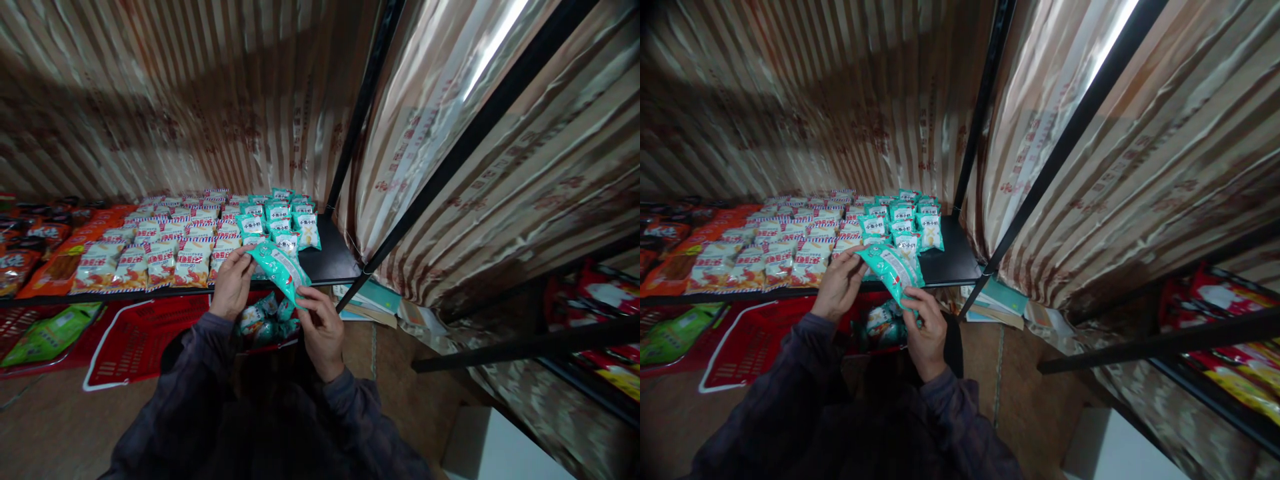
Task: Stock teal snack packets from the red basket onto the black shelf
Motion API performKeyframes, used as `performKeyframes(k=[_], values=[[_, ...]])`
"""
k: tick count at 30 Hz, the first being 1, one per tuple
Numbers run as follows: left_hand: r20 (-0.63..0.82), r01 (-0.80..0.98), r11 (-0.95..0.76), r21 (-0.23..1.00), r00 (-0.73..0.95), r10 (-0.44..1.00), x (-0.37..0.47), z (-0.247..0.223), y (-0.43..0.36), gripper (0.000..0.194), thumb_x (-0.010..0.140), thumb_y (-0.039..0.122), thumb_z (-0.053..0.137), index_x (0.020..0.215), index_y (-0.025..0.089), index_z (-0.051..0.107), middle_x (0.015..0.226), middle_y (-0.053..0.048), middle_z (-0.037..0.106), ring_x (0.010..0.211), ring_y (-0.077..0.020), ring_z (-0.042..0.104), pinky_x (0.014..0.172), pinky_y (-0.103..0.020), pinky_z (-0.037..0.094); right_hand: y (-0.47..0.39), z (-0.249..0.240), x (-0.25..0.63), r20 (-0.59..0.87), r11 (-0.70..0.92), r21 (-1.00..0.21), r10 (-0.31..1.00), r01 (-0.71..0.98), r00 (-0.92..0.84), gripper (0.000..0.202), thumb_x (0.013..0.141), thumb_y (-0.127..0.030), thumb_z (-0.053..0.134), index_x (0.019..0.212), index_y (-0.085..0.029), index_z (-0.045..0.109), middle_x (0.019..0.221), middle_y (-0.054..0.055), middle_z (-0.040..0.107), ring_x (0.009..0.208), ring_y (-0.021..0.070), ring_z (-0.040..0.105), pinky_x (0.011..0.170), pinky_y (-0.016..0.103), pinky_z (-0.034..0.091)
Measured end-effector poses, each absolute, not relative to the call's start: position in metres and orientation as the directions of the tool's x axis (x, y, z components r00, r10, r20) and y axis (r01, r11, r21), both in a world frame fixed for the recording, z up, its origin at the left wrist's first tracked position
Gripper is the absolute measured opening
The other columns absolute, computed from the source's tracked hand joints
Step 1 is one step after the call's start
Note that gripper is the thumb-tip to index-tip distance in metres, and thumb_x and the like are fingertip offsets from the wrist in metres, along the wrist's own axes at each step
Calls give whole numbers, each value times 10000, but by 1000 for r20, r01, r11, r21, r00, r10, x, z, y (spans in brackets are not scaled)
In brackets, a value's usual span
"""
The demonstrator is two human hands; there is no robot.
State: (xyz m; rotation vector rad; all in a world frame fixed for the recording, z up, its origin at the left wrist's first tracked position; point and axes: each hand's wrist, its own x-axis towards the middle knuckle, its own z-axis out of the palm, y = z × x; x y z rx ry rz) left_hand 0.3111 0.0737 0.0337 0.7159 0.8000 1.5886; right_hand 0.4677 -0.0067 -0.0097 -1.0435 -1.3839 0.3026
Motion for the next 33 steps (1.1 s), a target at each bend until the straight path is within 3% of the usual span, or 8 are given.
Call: performKeyframes(k=[3, 7, 9, 14, 18, 22, 29, 33], values=[[26, -580, -126, 805, -177, 984, 311, 35, 73, 83, 650, 225, 647, 699, 162, 672, 797, -52, 701, 904, -173, 637, 914, -314, 463, -9, -13, 470, 714, 589, -664, 682, 460, 157, 217, 804, -92, 551, 859, -255, 684, 996, 53, 690, 918, 176, 655, 814, 332, 523], [99, -261, -151, 954, -201, 974, 310, 37, 72, 328, 817, 323, 435, 696, 154, 689, 723, -60, 687, 847, -154, 644, 799, -242, 508, -11, -21, 474, 773, 655, -551, 633, 517, 22, 258, 820, -74, 530, 922, -258, 678, 1024, 72, 687, 956, 184, 645, 852, 359, 521], [115, -154, -149, 977, -211, 971, 309, 39, 72, 329, 830, 299, 419, 686, 165, 682, 734, -56, 689, 805, -141, 639, 734, -199, 509, -11, -25, 474, 789, 677, -506, 614, 534, -30, 276, 824, -68, 525, 959, -260, 670, 1034, 76, 684, 981, 189, 635, 867, 371, 518], [-83, -402, -5, 915, -202, 976, 306, 37, 76, 79, 701, 170, 641, 739, 157, 708, 769, -42, 707, 694, -127, 627, 685, -201, 505, -15, -33, 470, 812, 695, -442, 579, 568, -76, 314, 827, -41, 510, 1015, -255, 642, 1045, 83, 671, 1009, 187, 619, 867, 361, 525], [-178, -532, 82, 843, -131, 975, 305, 32, 81, 112, 591, 143, 723, 701, 148, 705, 705, -32, 684, 630, -116, 584, 629, -201, 475, -18, -40, 463, 819, 700, -419, 567, 578, -92, 306, 832, -23, 495, 1011, -233, 626, 1054, 90, 657, 1010, 180, 608, 847, 347, 532], [-202, -551, 85, 830, -156, 967, 306, 26, 83, 117, 549, 147, 736, 644, 138, 669, 655, -20, 656, 601, -102, 565, 606, -202, 453, -21, -47, 458, 805, 693, -417, 582, 588, -115, 295, 835, -16, 482, 993, -225, 617, 1054, 87, 644, 1020, 175, 597, 850, 340, 532], [-182, -508, 12, 862, -287, 940, 308, 20, 85, 337, 463, 257, 778, 729, 131, 612, 566, 17, 618, 497, -82, 505, 514, -202, 393, -23, -47, 457, 731, 725, -476, 641, 497, -234, 388, 831, -23, 461, 1133, -239, 572, 1106, 93, 628, 1041, 183, 595, 868, 349, 530], [-100, -421, -51, 906, -329, 939, 305, 21, 85, 380, 456, 318, 777, 744, 132, 615, 565, 26, 609, 511, -87, 504, 522, -205, 393, -22, -38, 460, 687, 674, -577, 706, 461, -172, 343, 853, -80, 491, 1145, -238, 575, 950, 56, 696, 858, 155, 659, 763, 284, 548]])
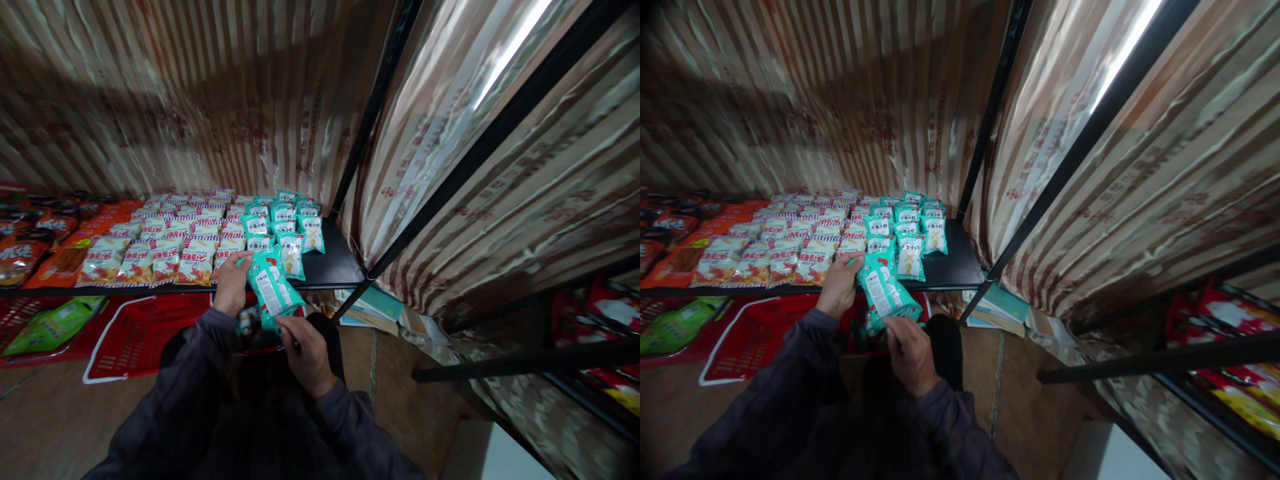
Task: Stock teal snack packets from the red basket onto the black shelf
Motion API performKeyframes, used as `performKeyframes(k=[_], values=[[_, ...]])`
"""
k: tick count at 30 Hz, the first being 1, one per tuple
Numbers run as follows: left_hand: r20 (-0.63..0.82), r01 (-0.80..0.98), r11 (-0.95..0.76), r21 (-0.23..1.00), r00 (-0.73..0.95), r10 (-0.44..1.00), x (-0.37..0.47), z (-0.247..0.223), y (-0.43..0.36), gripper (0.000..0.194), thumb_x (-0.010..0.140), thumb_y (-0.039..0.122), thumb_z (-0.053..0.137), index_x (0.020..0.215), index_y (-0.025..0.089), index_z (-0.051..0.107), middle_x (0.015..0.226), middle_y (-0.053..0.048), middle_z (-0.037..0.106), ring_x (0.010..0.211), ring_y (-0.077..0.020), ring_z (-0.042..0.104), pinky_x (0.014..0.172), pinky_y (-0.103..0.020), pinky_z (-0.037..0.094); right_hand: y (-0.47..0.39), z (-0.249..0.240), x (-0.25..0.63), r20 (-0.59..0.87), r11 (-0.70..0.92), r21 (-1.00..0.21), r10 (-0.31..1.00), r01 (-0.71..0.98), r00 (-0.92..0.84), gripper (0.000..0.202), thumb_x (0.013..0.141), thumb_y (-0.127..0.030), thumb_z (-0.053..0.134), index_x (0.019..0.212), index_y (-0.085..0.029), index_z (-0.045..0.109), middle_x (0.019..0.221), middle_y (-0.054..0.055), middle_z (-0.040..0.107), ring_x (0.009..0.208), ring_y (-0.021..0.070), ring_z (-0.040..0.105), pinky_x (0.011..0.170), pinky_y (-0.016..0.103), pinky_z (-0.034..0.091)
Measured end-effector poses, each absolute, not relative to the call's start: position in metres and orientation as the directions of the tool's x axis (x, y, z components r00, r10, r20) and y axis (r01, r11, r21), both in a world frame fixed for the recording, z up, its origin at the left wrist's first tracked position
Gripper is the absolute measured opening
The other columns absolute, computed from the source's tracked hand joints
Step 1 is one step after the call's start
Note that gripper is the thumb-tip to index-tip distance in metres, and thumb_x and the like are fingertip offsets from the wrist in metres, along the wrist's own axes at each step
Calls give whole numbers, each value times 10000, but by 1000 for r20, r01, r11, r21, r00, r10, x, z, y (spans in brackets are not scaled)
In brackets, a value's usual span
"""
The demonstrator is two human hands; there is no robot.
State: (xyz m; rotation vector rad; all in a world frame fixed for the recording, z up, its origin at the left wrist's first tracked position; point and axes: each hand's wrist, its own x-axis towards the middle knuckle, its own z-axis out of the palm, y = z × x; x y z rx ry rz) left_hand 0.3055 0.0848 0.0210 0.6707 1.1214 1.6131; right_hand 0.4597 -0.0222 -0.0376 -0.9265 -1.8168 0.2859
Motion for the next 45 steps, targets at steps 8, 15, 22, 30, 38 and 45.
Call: performKeyframes(k=[8, 15, 22, 30, 38, 45], values=[[-32, -307, -37, 951, -216, 976, 300, 27, 77, 384, 502, 380, 772, 768, 144, 625, 589, 33, 593, 511, -84, 487, 499, -200, 379, 21, -5, 465, 315, 298, -948, 929, 112, 197, 354, 839, -395, 566, 1127, -191, 589, 971, 71, 694, 891, 178, 651, 801, 310, 519], [-18, -274, -7, 962, -89, 996, 296, 23, 74, 355, 561, 374, 760, 813, 162, 627, 653, 20, 621, 541, -93, 519, 514, -204, 391, 52, 3, 453, 29, 38, -973, 999, -227, 43, 410, 697, -525, 678, 956, -207, 683, 947, 48, 701, 899, 191, 637, 808, 328, 500], [-37, -299, 12, 954, -77, 996, 295, 22, 74, 355, 551, 364, 770, 804, 157, 634, 668, 18, 619, 544, -91, 522, 529, -214, 404, 58, -3, 446, -73, -33, -944, 991, -328, 110, 379, 568, -476, 773, 795, -184, 692, 701, -4, 671, 639, 121, 587, 599, 239, 473], [-146, -460, 89, 884, -90, 985, 300, 23, 68, 496, 566, 385, 794, 978, 172, 618, 739, 14, 647, 632, -96, 580, 590, -206, 452, 65, -5, 443, -170, -59, -913, 954, -403, 247, 350, 503, -420, 792, 724, -172, 680, 588, -41, 612, 504, 85, 505, 472, 214, 400], [-228, -464, 278, 841, 162, 960, 305, 20, 51, 384, 602, 329, 793, 913, 166, 637, 879, -51, 704, 804, -190, 662, 675, -272, 520, 74, -2, 444, -158, -52, -926, 953, -375, 257, 378, 532, -479, 767, 745, -186, 659, 663, -12, 651, 586, 127, 572, 539, 247, 461], [-201, -562, 191, 805, 45, 978, 310, 18, 57, 433, 586, 309, 807, 934, 135, 615, 837, -61, 717, 783, -208, 676, 751, -345, 544, 58, -6, 444, -111, -84, -947, 991, -310, 71, 471, 615, -550, 714, 909, -185, 671, 834, 33, 704, 769, 176, 631, 712, 303, 501]])
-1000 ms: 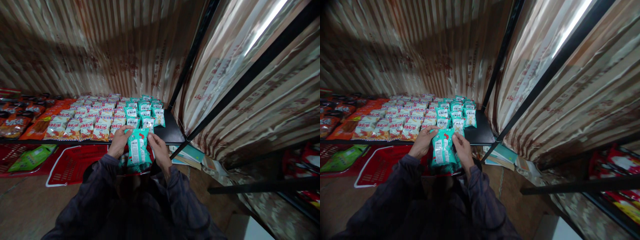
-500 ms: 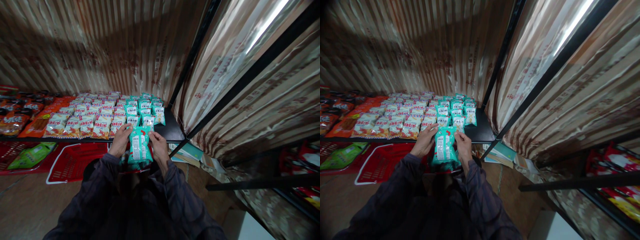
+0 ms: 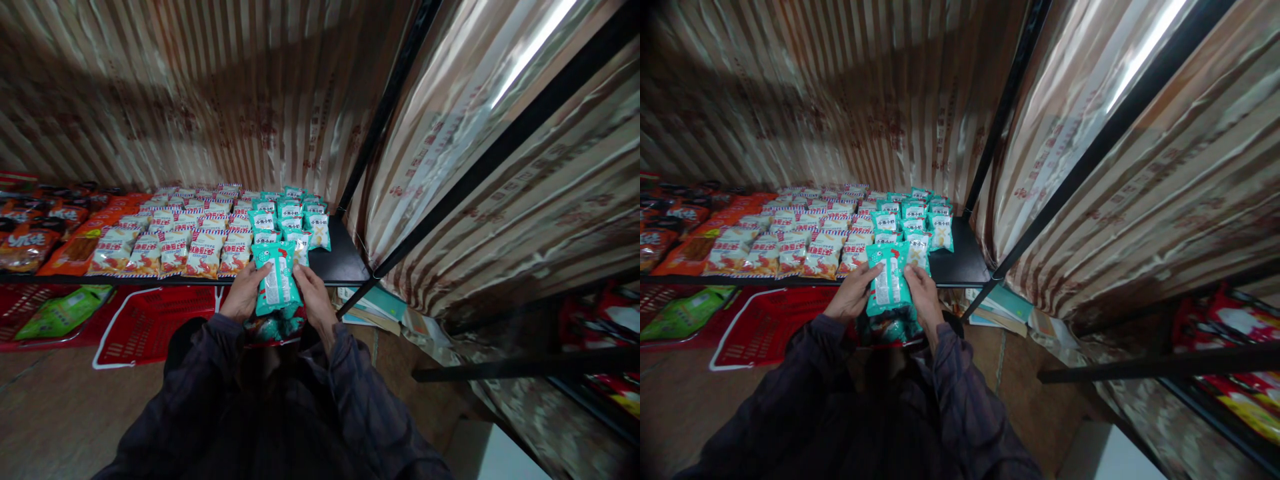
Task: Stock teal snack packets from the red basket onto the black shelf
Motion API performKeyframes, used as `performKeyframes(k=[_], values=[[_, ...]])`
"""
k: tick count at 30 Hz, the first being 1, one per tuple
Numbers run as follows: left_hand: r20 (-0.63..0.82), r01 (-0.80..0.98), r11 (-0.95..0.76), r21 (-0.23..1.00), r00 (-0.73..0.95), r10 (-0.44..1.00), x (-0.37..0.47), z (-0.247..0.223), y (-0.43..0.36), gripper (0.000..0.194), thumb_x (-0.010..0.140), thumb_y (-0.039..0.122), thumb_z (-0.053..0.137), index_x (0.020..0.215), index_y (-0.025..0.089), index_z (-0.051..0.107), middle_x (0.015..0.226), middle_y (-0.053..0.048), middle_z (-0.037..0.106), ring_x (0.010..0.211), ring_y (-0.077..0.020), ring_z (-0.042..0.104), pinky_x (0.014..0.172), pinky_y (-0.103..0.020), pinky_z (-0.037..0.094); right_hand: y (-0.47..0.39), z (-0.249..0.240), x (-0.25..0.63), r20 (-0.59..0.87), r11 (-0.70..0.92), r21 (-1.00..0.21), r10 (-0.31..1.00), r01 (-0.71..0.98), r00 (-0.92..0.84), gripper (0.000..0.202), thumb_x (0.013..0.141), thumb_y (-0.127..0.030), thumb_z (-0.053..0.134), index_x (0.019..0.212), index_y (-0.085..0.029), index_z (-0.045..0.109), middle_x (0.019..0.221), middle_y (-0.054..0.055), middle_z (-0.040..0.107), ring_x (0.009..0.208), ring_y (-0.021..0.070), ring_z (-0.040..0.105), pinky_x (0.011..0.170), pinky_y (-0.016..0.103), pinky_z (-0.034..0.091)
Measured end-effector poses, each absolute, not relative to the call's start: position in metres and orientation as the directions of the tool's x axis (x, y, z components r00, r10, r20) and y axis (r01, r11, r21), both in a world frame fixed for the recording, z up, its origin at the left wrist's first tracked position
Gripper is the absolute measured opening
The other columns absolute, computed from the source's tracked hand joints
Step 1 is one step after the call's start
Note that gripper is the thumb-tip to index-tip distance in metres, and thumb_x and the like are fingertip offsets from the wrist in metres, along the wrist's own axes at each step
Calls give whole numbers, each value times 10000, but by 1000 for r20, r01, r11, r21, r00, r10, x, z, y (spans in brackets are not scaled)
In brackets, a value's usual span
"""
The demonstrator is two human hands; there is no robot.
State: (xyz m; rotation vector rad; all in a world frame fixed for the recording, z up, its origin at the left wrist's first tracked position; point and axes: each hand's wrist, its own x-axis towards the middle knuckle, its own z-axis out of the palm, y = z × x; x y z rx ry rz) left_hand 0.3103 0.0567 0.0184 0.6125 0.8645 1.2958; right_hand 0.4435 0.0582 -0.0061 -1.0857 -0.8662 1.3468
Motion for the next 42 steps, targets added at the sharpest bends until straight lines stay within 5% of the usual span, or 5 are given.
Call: performKeyframes(k=[7, 15, 31, 37, 42], values=[[-189, -556, 149, 818, -15, 982, 308, 18, 59, 436, 557, 323, 822, 879, 134, 597, 812, -56, 713, 780, -213, 677, 766, -363, 541, 41, -7, 450, -185, -180, -968, 983, -175, 13, 520, 601, -550, 728, 975, -190, 680, 825, 31, 701, 752, 168, 625, 585, 252, 484], [-195, -561, 140, 816, -40, 980, 311, 21, 58, 415, 561, 318, 813, 874, 143, 605, 813, -48, 711, 798, -208, 673, 769, -340, 535, 45, -20, 448, -143, -115, -947, 987, -300, 75, 462, 537, -482, 785, 864, -173, 684, 718, 13, 710, 672, 164, 638, 623, 284, 492], [-208, -555, 138, 820, -64, 976, 313, 16, 66, 406, 563, 314, 807, 871, 132, 614, 805, -57, 710, 785, -202, 673, 755, -328, 536, 40, -18, 449, -149, -122, -949, 986, -291, 73, 447, 543, -508, 771, 837, -186, 674, 725, 4, 688, 657, 147, 610, 589, 258, 478], [-210, -566, 137, 813, -66, 976, 317, 14, 63, 402, 564, 306, 805, 870, 136, 608, 780, -50, 705, 793, -208, 674, 759, -337, 540, 42, -31, 453, -2, 25, -977, 992, -211, 129, 476, 612, -468, 737, 983, -194, 621, 869, 35, 685, 726, 155, 625, 707, 302, 512], [-204, -576, 138, 806, -51, 978, 321, 16, 63, 417, 562, 293, 804, 894, 141, 603, 797, -51, 709, 810, -217, 673, 743, -339, 544, 36, -31, 457, 244, 222, -966, 954, 136, 174, 415, 776, -392, 606, 1145, -211, 546, 1103, 78, 624, 663, 116, 585, 694, 284, 503]])
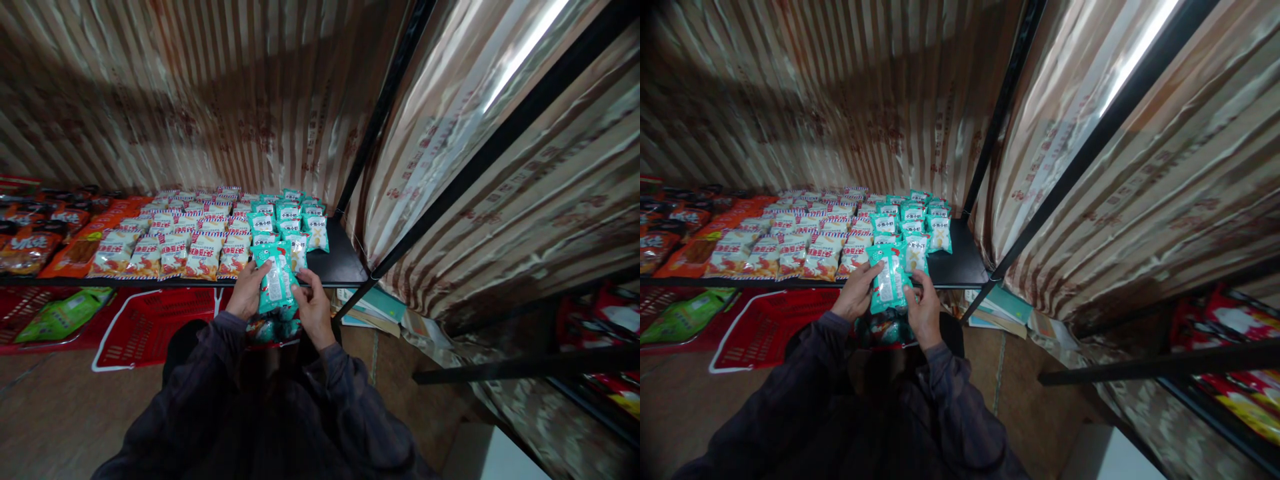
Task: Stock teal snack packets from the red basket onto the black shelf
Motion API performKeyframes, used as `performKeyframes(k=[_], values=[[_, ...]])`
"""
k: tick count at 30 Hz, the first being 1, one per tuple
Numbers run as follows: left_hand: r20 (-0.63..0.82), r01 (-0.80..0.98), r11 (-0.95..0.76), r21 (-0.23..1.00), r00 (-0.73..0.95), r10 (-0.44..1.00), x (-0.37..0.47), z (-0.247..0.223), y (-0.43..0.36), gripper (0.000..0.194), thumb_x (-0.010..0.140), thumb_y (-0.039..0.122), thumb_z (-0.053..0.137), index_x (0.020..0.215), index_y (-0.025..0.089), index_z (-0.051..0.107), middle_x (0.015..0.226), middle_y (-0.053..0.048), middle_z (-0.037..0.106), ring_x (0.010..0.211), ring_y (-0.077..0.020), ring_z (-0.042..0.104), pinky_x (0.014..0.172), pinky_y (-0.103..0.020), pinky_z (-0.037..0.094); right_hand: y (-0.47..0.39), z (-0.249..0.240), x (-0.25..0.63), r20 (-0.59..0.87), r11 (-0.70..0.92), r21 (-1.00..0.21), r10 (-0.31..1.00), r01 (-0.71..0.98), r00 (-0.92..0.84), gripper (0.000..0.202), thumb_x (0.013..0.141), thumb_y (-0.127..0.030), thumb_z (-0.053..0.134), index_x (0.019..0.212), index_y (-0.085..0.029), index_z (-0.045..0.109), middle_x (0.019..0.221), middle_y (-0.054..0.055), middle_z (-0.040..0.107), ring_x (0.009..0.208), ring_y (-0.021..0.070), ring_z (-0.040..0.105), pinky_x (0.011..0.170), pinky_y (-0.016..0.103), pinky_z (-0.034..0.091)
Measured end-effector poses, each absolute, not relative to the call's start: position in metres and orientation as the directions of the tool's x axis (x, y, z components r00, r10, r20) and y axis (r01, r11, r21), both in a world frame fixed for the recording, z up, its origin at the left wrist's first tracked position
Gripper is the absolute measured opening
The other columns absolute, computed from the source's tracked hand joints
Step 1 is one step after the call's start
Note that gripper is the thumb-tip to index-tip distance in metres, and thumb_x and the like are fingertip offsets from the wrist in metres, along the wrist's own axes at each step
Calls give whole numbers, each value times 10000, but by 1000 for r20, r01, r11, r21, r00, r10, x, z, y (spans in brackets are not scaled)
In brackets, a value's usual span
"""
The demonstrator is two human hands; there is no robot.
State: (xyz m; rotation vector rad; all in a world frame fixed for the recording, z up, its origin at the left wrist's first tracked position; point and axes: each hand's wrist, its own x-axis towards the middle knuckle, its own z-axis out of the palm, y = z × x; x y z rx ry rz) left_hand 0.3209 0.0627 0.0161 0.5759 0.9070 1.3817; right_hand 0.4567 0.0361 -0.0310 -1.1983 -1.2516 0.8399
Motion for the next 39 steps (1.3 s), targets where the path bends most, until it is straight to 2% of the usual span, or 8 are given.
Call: performKeyframes(k=[8, 13, 16, 20, 25, 29, 32, 39], values=[[-192, -576, 122, 809, -63, 979, 322, 16, 61, 410, 565, 292, 799, 891, 148, 598, 784, -35, 703, 798, -198, 671, 760, -322, 530, 27, -22, 458, 531, 456, -795, 842, 401, 95, 228, 880, -300, 460, 1011, -206, 623, 1124, 94, 610, 1109, 211, 538, 971, 379, 407], [-131, -635, 43, 771, -92, 987, 321, 14, 61, 348, 585, 282, 778, 862, 167, 602, 834, -21, 697, 857, -196, 658, 809, -314, 509, 29, -31, 456, 285, 285, -958, 931, 33, 229, 291, 773, -361, 626, 1009, -201, 569, 1008, 68, 642, 917, 181, 622, 830, 338, 500], [-121, -657, 28, 753, -97, 988, 320, 11, 63, 328, 598, 267, 762, 873, 176, 607, 893, -19, 695, 908, -193, 645, 851, -311, 488, 29, -32, 452, 101, 162, -957, 964, -243, 244, 357, 650, -380, 735, 915, -190, 588, 885, 38, 672, 836, 174, 635, 784, 321, 511], [-139, -660, 39, 751, -99, 985, 318, 5, 67, 314, 614, 265, 734, 894, 174, 624, 943, -31, 688, 964, -196, 624, 877, -307, 467, 25, -29, 450, -4, 83, -928, 972, -363, 233, 312, 606, -361, 768, 828, -183, 640, 878, 35, 687, 805, 166, 630, 771, 318, 507], [-105, -537, -45, 842, -245, 964, 311, 6, 69, 408, 651, 275, 703, 1045, 224, 607, 973, -9, 668, 941, -165, 611, 815, -270, 463, 26, -25, 457, 203, 278, -934, 931, -225, 305, 182, 659, -330, 741, 754, -188, 679, 1028, 60, 637, 961, 190, 601, 858, 344, 487], [76, -350, -205, 914, -347, 935, 302, 18, 74, 575, 673, 332, 713, 1218, 283, 537, 1170, -24, 613, 1080, -171, 554, 875, -266, 429, 27, -21, 467, 330, 359, -931, 905, -64, 267, 130, 716, -318, 702, 774, -203, 693, 982, 62, 634, 952, 193, 602, 828, 344, 496], [118, -265, -183, 947, -244, 962, 297, 22, 80, 460, 660, 404, 720, 1073, 217, 643, 1153, -52, 628, 1071, -185, 550, 887, -268, 411, 26, -16, 470, 390, 392, -919, 889, 42, 238, 113, 740, -316, 684, 772, -209, 693, 957, 61, 644, 930, 191, 607, 809, 336, 497], [7, -326, -66, 943, -179, 984, 298, 23, 82, 353, 509, 436, 785, 690, 162, 656, 641, 32, 608, 627, -96, 513, 635, -211, 398, 21, -12, 470, 435, 418, -900, 880, 122, 193, 82, 760, -293, 664, 754, -212, 679, 931, 56, 653, 899, 185, 614, 791, 329, 495]])
